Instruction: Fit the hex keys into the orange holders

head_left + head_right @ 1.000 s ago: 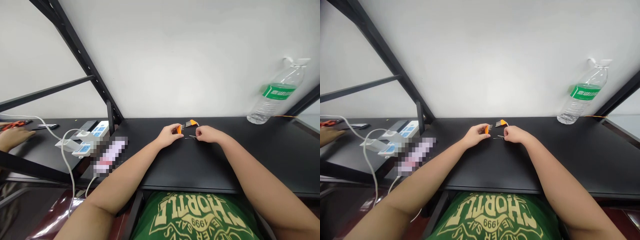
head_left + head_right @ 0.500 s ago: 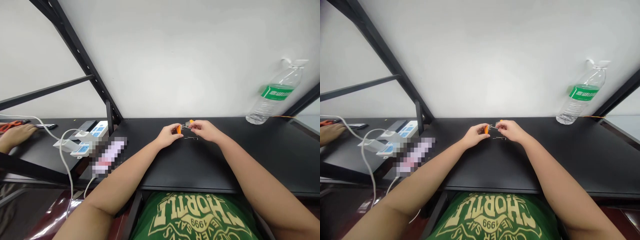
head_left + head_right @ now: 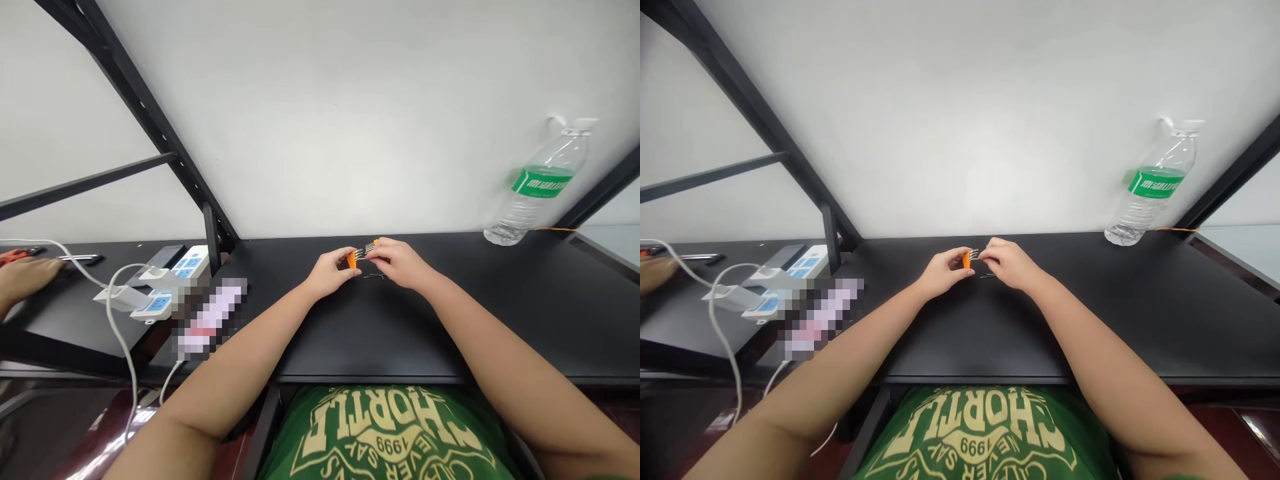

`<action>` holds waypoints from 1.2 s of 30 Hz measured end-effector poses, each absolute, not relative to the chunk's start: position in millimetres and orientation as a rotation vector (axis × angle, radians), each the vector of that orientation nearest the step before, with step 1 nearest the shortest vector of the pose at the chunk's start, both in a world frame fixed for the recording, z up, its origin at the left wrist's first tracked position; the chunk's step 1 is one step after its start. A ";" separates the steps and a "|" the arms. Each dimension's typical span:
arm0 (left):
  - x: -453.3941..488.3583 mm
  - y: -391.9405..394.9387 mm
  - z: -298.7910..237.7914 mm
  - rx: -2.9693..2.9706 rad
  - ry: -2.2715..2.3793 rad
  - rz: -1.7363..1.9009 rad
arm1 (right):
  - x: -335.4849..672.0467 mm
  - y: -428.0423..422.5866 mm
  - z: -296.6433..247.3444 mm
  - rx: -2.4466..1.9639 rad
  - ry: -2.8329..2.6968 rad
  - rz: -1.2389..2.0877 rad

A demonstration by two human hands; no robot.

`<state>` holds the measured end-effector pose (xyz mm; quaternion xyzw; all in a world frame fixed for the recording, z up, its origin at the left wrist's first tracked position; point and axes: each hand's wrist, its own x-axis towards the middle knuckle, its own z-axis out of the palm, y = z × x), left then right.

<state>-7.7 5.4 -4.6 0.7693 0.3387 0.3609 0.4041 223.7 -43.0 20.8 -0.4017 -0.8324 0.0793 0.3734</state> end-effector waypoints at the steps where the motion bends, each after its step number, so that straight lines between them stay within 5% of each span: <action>1: -7.7 5.3 -4.5 1.942 0.859 0.914 | 223.9 -43.3 21.2 -1.029 -2.142 0.209; 36: -9.7 -2.1 6.2 2.293 0.884 0.715 | 209.3 -53.7 24.6 -1.143 -2.427 0.131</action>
